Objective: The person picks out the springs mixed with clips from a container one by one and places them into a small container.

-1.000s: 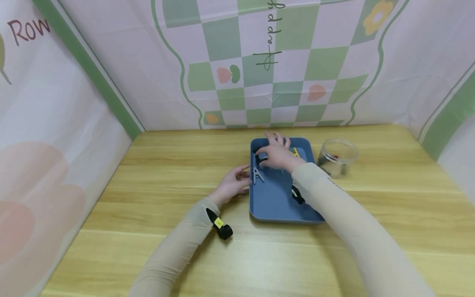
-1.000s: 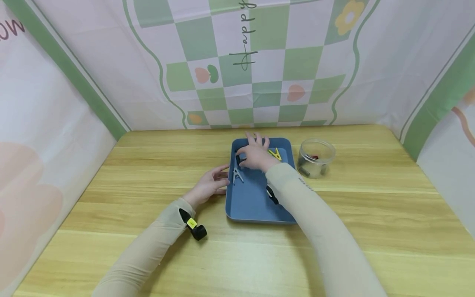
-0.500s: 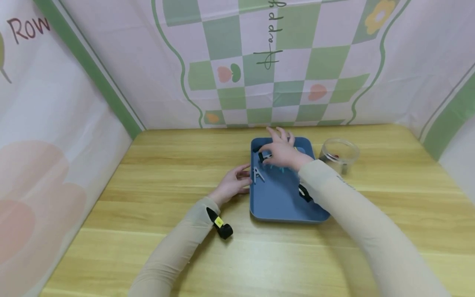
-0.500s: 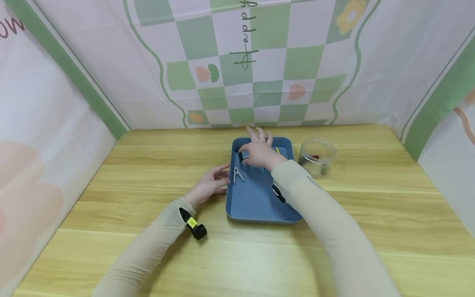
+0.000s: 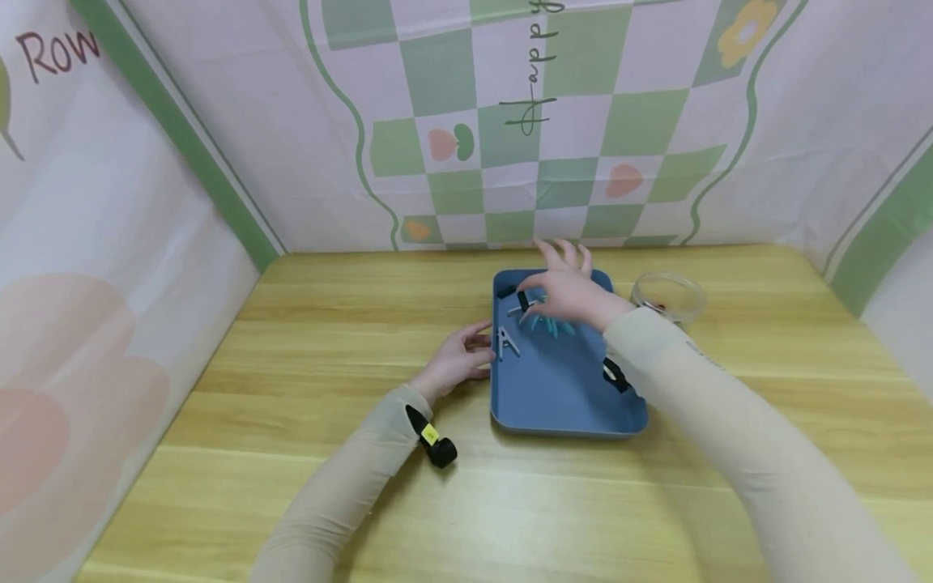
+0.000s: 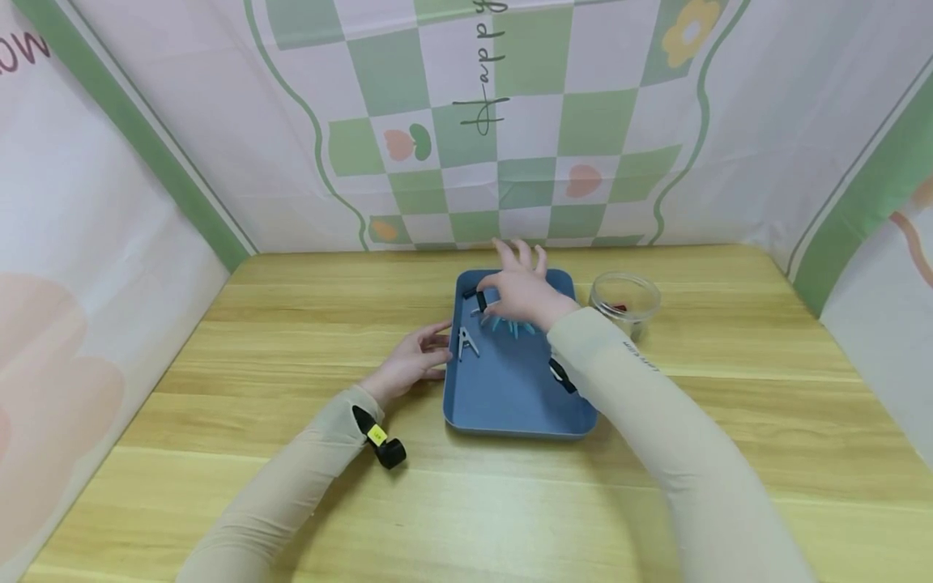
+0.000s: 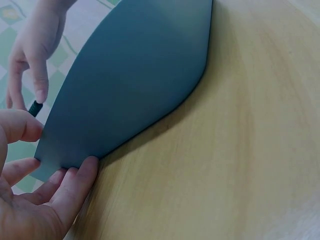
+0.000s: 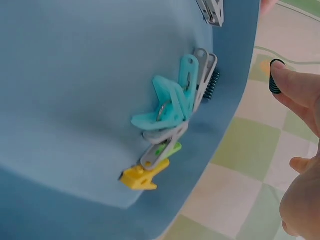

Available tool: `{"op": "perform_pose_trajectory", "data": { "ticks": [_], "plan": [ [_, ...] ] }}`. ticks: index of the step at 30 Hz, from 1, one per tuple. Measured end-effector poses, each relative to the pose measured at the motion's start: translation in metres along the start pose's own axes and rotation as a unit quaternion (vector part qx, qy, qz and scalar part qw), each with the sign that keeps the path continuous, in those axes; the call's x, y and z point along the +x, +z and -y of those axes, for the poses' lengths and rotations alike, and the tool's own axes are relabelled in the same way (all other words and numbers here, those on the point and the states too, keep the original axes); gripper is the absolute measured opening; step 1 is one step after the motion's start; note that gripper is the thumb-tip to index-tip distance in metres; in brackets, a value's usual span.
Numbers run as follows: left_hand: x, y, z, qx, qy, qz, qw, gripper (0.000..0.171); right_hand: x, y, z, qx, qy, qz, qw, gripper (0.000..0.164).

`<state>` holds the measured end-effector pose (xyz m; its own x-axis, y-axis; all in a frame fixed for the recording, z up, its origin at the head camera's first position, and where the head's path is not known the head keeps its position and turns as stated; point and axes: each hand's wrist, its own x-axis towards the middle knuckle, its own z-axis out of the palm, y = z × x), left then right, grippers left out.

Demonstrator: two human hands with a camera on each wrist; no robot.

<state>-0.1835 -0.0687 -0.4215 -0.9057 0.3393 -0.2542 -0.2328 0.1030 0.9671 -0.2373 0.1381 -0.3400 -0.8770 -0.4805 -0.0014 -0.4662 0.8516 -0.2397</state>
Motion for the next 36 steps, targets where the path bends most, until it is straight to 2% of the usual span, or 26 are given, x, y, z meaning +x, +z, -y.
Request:
{"op": "perform_pose_trajectory", "data": {
  "ticks": [16,36],
  "plan": [
    [0.000,-0.001,0.000,0.011,-0.001,-0.003,0.9999,0.059,-0.014,-0.025,-0.004,-0.007,-0.010,-0.026,1.000,0.036],
    [0.003,-0.002,0.003,0.015,-0.002,-0.001,0.9999,0.060,-0.043,-0.036,-0.021,0.027,-0.024,-0.073,0.997,0.031]
  ]
}}
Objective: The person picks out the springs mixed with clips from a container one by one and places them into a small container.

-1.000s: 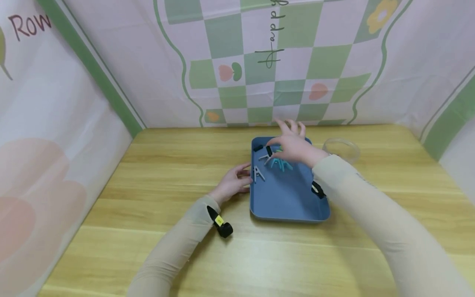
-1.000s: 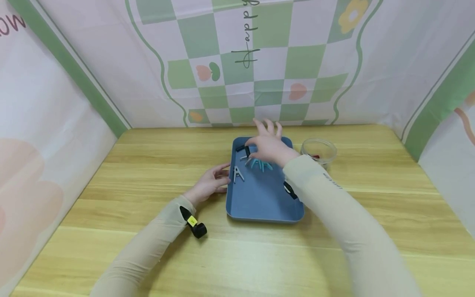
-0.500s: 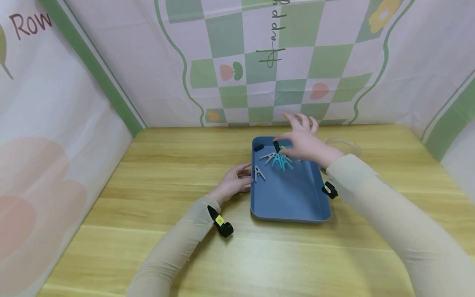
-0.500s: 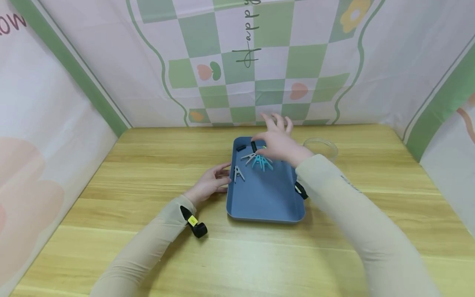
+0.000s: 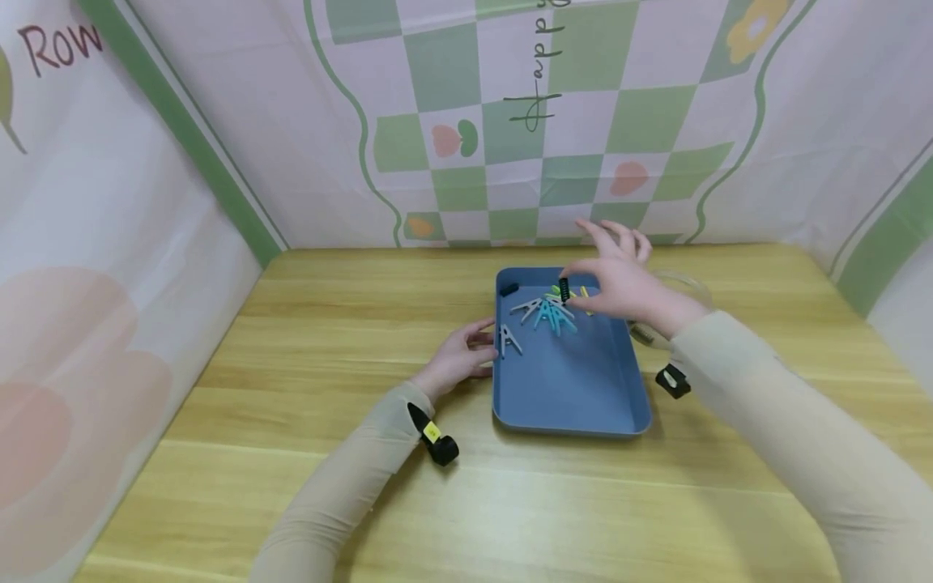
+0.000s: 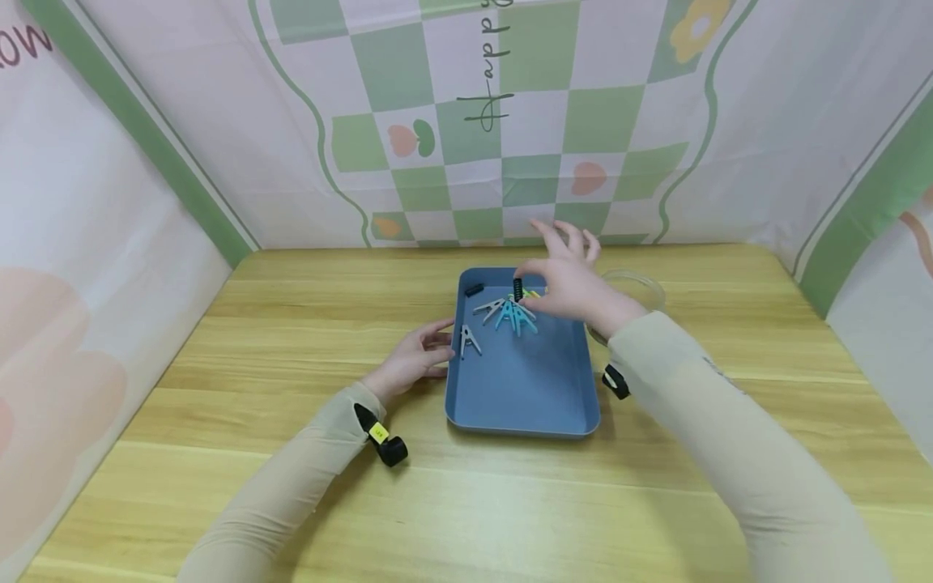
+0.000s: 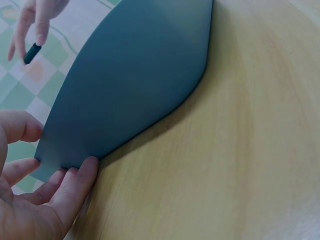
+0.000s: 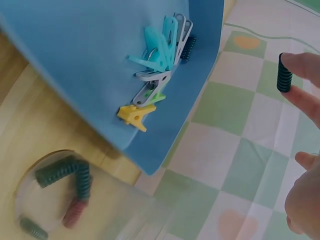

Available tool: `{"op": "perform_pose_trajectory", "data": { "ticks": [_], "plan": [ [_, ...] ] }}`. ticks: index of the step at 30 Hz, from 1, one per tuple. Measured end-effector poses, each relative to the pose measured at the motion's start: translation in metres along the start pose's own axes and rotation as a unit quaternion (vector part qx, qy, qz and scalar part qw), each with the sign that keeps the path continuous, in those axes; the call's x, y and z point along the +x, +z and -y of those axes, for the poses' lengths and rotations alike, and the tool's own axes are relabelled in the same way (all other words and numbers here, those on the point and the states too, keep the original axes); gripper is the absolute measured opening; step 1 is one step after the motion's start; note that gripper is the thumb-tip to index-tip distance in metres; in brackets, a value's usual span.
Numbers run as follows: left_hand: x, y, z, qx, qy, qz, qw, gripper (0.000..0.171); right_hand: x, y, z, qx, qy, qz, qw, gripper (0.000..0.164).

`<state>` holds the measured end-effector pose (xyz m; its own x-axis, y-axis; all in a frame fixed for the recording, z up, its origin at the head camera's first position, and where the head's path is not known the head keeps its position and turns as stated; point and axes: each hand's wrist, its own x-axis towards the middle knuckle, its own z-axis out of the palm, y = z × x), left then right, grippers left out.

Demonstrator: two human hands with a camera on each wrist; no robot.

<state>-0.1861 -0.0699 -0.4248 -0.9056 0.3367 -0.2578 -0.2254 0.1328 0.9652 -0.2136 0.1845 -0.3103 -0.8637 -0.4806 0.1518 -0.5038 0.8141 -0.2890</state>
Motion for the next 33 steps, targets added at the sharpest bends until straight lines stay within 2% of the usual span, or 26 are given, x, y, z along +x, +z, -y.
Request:
{"op": "perform_pose_trajectory", "data": {
  "ticks": [8,18,33],
  "plan": [
    [-0.001,0.000,-0.001,0.005,0.000,-0.001,1.0000,0.060,-0.010,0.000,-0.015,0.016,-0.004,-0.031,0.999,0.028],
    [-0.001,0.000,-0.001,-0.002,0.007,0.001,1.0000,0.059,-0.023,-0.005,-0.036,0.031,0.024,-0.021,0.999,0.032],
    [0.000,0.001,0.000,0.002,0.007,-0.003,1.0000,0.059,-0.041,-0.007,-0.072,0.052,0.037,-0.038,0.997,0.035]
  ]
}}
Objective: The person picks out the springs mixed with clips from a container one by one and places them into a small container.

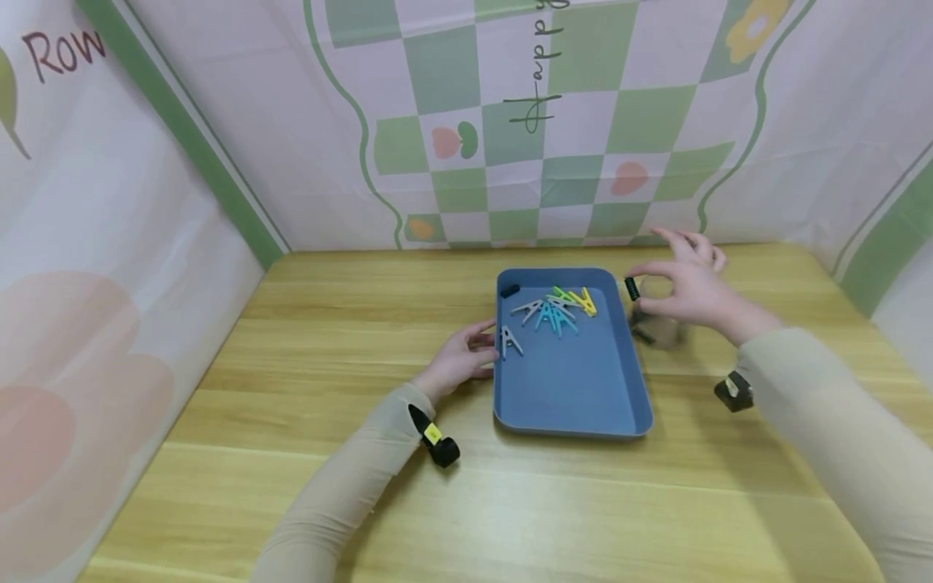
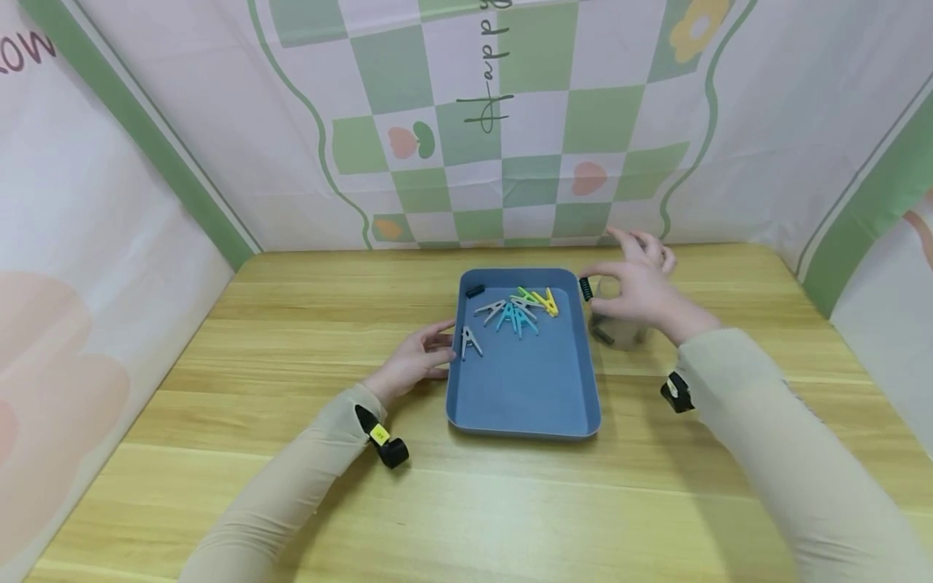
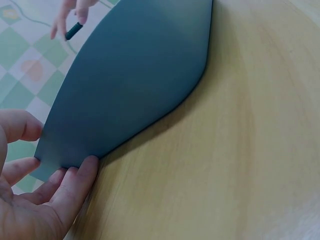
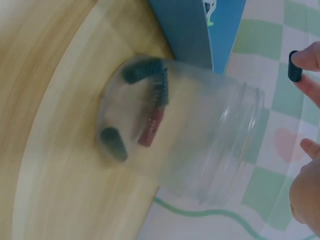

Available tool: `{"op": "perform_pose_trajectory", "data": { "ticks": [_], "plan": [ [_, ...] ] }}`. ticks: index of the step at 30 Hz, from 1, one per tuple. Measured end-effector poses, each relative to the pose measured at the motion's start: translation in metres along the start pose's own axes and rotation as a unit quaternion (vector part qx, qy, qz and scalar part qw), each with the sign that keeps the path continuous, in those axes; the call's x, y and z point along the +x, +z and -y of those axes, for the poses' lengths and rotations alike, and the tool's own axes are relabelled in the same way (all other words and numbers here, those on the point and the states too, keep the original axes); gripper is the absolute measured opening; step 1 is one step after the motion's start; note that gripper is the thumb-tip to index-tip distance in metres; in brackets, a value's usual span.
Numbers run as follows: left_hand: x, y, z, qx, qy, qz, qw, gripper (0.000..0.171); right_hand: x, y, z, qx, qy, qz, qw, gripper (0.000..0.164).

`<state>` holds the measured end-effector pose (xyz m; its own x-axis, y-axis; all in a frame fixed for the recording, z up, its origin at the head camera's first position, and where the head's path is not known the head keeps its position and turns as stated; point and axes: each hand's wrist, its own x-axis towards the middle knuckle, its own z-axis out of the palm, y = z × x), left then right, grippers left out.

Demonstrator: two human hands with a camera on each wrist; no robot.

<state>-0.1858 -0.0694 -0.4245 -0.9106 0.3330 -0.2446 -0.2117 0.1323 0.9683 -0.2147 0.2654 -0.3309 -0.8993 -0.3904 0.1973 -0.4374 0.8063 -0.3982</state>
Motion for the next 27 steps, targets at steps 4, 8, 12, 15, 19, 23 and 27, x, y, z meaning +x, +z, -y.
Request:
{"op": "perform_pose_trajectory", "data": {
  "ticks": [4,8,12,15,19,23,27],
  "plan": [
    [-0.001,0.000,0.000,-0.003,0.003,0.001,1.0000,0.059,-0.004,-0.003,-0.009,0.000,0.004,-0.002,1.000,0.036],
    [-0.001,0.000,0.000,-0.003,0.004,0.003,1.0000,0.059,-0.007,-0.005,-0.017,-0.006,0.014,-0.003,1.000,0.038],
    [0.000,0.000,0.001,-0.002,0.004,0.004,1.0000,0.060,-0.009,-0.007,-0.023,-0.013,0.030,0.000,0.999,0.040],
    [0.001,-0.001,0.002,-0.002,0.005,0.005,1.0000,0.060,-0.009,-0.008,-0.027,-0.015,0.035,0.004,0.999,0.040],
    [0.001,-0.001,0.002,-0.007,0.007,0.007,0.9999,0.060,-0.010,-0.009,-0.031,-0.017,0.040,0.007,0.999,0.041],
    [-0.001,-0.001,0.001,-0.007,0.012,0.008,0.9999,0.060,-0.010,-0.009,-0.035,-0.018,0.046,0.013,0.999,0.042],
    [-0.003,-0.002,0.000,-0.001,0.020,0.008,0.9998,0.059,-0.010,-0.010,-0.039,-0.019,0.051,0.017,0.998,0.042]
  ]
}}
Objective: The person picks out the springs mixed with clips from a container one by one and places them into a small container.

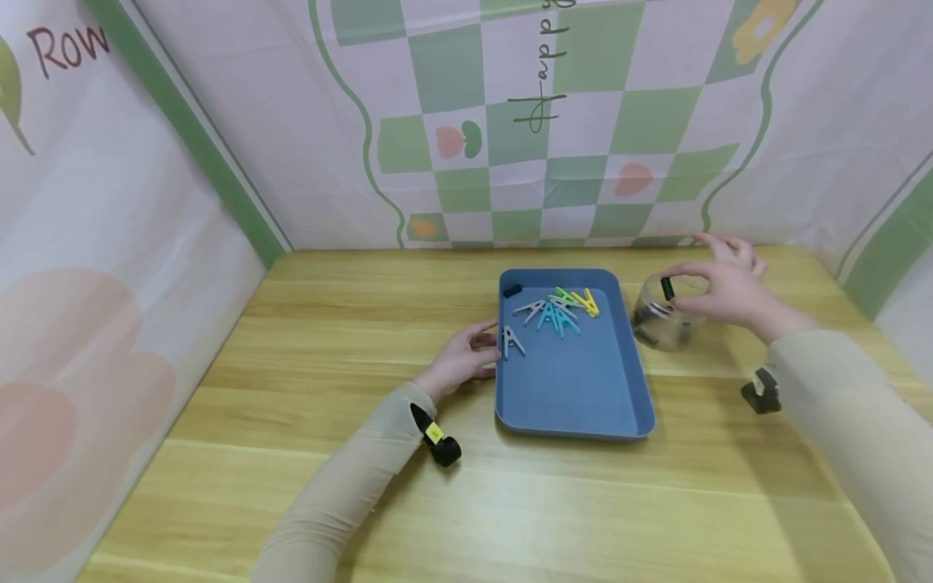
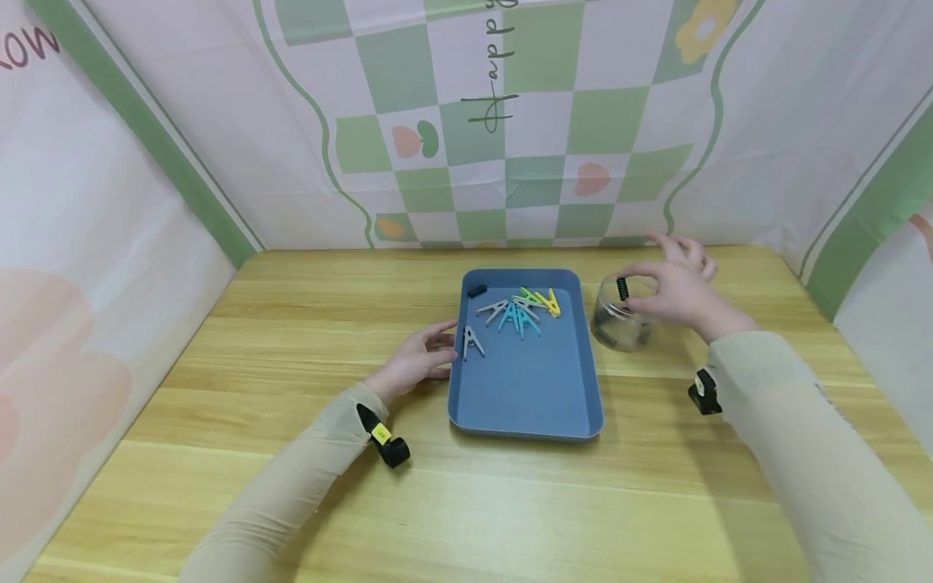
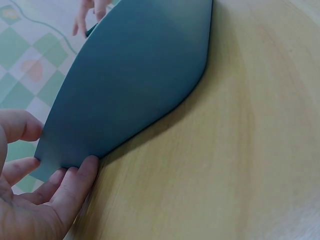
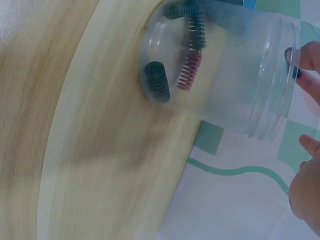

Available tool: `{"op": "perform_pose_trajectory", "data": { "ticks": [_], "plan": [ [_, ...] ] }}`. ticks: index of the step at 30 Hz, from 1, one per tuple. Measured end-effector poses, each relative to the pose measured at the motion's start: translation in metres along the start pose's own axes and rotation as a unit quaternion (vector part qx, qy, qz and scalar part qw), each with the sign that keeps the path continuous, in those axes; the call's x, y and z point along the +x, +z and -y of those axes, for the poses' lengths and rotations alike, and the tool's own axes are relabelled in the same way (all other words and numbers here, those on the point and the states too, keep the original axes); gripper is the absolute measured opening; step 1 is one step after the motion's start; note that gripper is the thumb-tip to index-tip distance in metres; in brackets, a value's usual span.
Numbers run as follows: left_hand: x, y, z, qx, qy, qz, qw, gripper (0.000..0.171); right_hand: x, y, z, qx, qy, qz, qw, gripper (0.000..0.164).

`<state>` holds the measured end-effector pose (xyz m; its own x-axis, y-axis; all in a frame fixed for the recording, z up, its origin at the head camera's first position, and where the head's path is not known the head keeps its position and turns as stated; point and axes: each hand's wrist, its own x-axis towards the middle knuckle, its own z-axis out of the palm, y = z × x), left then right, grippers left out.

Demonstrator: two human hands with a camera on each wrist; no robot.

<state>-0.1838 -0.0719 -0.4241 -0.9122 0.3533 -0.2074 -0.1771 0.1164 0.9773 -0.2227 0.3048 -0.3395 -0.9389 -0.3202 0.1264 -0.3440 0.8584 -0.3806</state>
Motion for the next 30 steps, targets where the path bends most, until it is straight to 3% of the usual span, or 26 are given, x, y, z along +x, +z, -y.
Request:
{"op": "perform_pose_trajectory", "data": {
  "ticks": [8,30],
  "plan": [
    [0.0033,0.0007,-0.0009,-0.004,-0.015,0.001,0.9999,0.060,0.0002,-0.0006,-0.0046,-0.006,0.003,0.010,1.000,0.043],
    [0.0005,0.0029,-0.0028,0.001,-0.014,-0.007,0.9999,0.059,0.0008,-0.0028,-0.0013,-0.010,0.011,0.028,0.999,0.042]
  ]
}}
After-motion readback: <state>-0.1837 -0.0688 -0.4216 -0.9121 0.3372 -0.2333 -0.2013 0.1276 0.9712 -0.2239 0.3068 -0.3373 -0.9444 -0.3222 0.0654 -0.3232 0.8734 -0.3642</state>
